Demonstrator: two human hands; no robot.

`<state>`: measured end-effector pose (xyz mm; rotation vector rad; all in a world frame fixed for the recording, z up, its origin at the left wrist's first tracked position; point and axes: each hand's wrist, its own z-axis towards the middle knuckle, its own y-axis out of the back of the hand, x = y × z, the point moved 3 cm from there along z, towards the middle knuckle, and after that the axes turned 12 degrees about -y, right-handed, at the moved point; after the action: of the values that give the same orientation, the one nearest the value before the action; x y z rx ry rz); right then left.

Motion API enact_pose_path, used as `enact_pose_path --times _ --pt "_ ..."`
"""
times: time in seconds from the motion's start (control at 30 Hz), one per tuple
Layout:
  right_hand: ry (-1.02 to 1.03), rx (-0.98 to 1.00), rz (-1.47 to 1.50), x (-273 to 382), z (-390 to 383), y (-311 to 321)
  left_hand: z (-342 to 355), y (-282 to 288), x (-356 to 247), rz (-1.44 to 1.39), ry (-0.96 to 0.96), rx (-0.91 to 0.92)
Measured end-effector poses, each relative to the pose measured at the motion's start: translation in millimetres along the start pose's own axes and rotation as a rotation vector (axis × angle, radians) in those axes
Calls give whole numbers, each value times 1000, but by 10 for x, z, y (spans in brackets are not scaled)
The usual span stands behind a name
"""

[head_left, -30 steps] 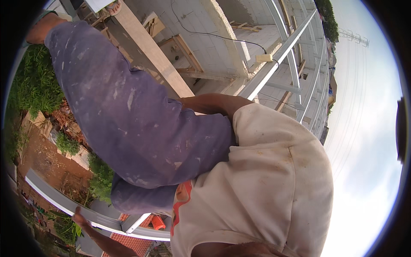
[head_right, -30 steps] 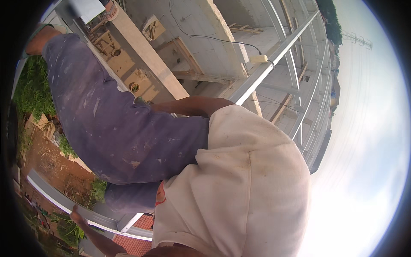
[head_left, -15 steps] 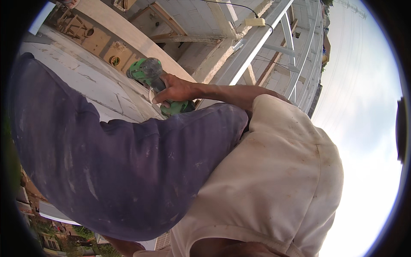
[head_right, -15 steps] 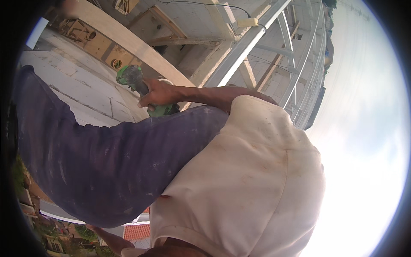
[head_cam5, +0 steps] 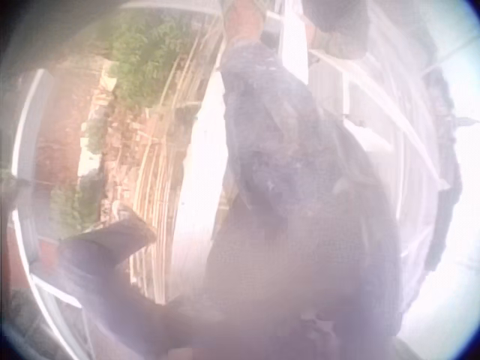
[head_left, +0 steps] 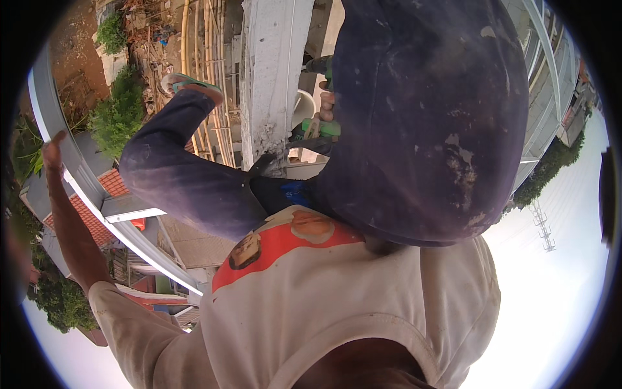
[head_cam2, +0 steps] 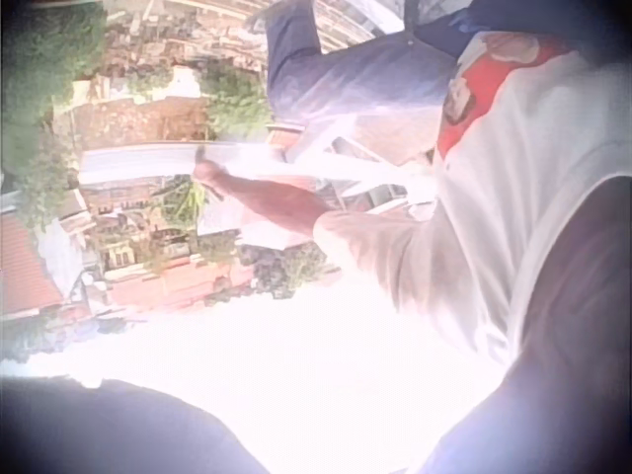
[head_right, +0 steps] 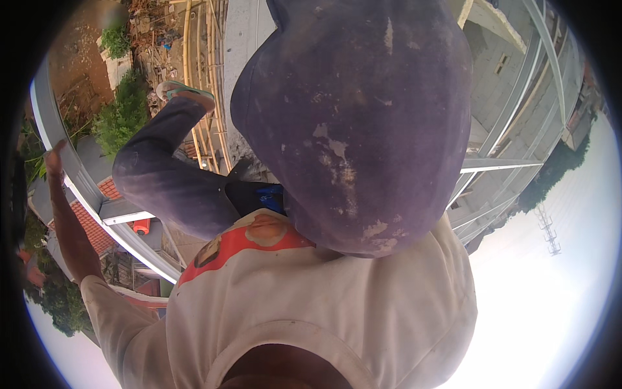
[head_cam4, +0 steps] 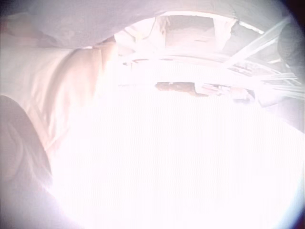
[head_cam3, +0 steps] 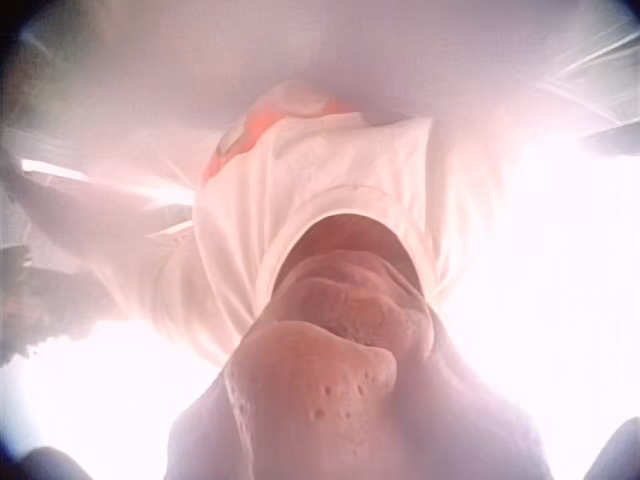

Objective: The person positions a long white metal beam onto a roof truss framework and secures it using a green cordless drill. Another worker assists by handing over screws and holding parts of the structure. The person drills multiple fasteners into the beam to attach it to the existing frame.

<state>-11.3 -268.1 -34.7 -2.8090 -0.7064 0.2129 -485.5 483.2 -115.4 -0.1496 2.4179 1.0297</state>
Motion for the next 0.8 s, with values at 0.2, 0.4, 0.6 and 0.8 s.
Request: enact_pose_path --times 0.2,0.4,0.6,0.8 --pt "-125 -13 -62 88 -23 -174 135 -223 71 77 50 46" --pt "-241 94 -72 88 -56 -273 203 -379 -79 -10 -21 87" --pt "76 -238 -478 420 -287 -138 200 -501 -329 10 -123 72" --pt "588 -420 -963 1479 -340 -527 182 -399 -243 10 15 94"
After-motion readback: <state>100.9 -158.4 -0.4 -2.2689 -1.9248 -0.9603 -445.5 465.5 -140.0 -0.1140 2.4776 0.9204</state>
